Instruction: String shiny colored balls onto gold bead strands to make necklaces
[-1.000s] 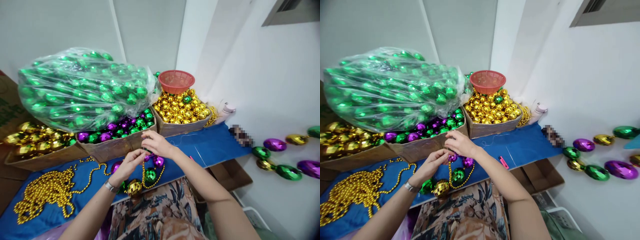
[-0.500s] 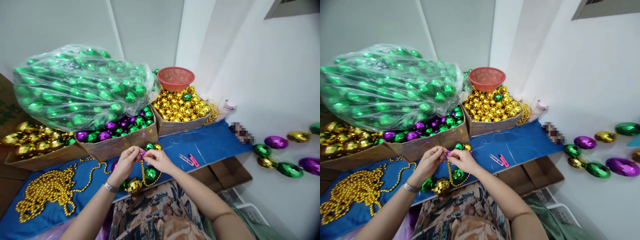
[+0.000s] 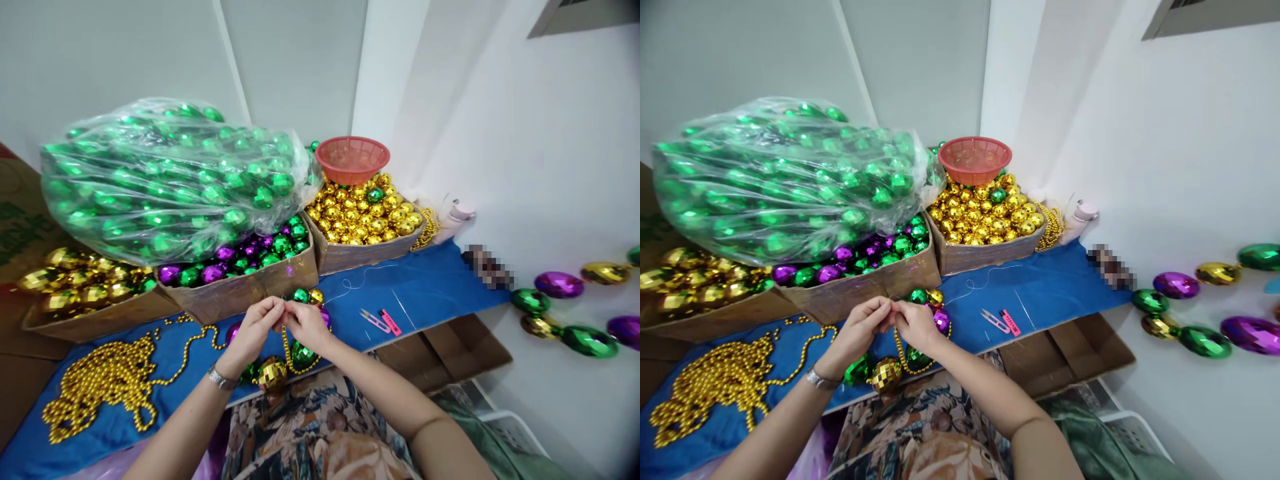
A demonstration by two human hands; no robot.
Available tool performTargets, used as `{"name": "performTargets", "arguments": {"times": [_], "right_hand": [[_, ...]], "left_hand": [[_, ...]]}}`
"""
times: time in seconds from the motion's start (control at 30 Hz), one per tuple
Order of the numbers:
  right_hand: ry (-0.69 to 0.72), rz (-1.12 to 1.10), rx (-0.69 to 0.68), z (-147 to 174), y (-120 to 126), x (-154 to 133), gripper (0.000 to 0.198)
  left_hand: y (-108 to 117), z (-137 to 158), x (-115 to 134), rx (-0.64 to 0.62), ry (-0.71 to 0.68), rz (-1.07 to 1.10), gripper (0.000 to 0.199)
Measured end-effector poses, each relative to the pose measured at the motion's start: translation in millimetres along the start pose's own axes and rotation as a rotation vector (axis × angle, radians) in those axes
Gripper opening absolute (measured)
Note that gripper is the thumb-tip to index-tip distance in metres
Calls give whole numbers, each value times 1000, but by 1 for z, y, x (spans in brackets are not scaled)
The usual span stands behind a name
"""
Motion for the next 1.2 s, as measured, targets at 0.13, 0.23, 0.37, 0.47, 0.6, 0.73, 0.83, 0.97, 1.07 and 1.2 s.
{"name": "performTargets", "arguments": {"times": [0.13,0.23,0.37,0.47,0.6,0.73,0.83,0.97,1.07,1.2], "right_hand": [[13,70,125,0,17,-7,18],[39,109,95,2,30,-10,15],[109,181,-45,4,40,-15,16],[74,118,-87,5,44,-14,19],[-112,-481,-33,6,43,-4,23],[-246,-1242,167,10,41,14,27],[-334,-1482,339,15,43,32,23],[-334,-1485,374,17,42,43,21],[-318,-1357,339,14,43,42,27],[-325,-1264,332,14,50,40,32]], "left_hand": [[5,2,-1,72,7,104,27],[9,2,-1,111,4,163,28],[10,0,2,109,-19,125,28],[10,0,4,108,-32,66,27],[23,6,11,242,-104,-182,20],[38,14,-2,297,-59,-248,21],[37,16,-22,228,13,89,29],[17,12,-24,121,-47,570,29],[5,5,-15,76,-82,723,25],[4,2,-12,69,-93,704,25]]}}
Point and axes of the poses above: each hand's wrist, its own z-axis away from the middle knuckle, its own y-axis out of the back of the hand, x = y × z, the point moved 6 cm from there along -z, towards the middle knuckle, and after that the axes turned 5 degrees about -x, right-handed, at the moved point
